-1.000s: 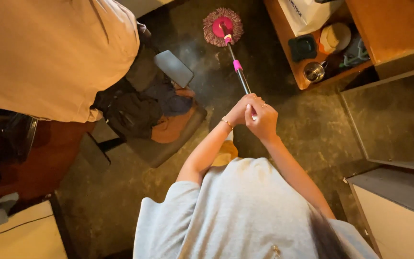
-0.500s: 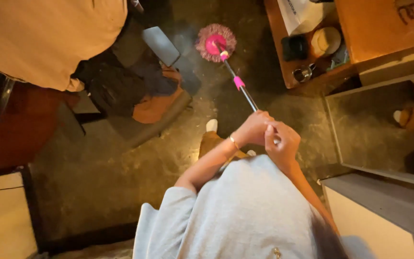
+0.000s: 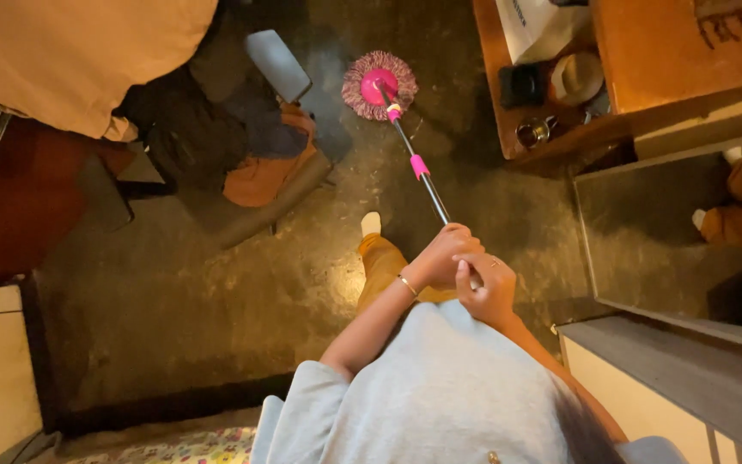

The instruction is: Mopping the floor under and around furniture using a spin mop.

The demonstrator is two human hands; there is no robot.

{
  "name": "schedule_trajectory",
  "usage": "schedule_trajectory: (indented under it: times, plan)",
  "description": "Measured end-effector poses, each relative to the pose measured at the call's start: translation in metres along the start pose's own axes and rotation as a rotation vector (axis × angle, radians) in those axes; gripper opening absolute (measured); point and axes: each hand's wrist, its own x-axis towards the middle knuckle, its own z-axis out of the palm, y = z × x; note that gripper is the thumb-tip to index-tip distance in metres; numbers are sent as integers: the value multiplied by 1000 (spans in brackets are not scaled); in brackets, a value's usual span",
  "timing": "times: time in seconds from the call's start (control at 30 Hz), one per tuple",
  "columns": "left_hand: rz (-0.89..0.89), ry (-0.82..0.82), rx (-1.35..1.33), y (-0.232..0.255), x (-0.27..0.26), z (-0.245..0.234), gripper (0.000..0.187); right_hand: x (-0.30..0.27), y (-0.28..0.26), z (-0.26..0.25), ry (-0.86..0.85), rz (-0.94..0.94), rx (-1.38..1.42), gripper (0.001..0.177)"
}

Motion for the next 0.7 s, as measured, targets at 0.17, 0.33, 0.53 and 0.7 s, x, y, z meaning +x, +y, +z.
schedule_trajectory:
  times: [0.17, 0.33, 0.53, 0.7]
  plan:
    - [6, 6, 131, -62, 15, 9, 19, 25, 21, 36, 66, -62, 8, 13]
    - [-112, 115, 135, -96, 27, -22, 31, 72, 49, 89, 78, -142, -72, 10]
    - [-454, 409, -479, -183, 28, -28, 121, 146, 62, 164, 182, -13, -134, 14]
    - [-771, 333, -795, -235, 33, -64, 90, 178, 30, 211, 10, 208, -349, 14]
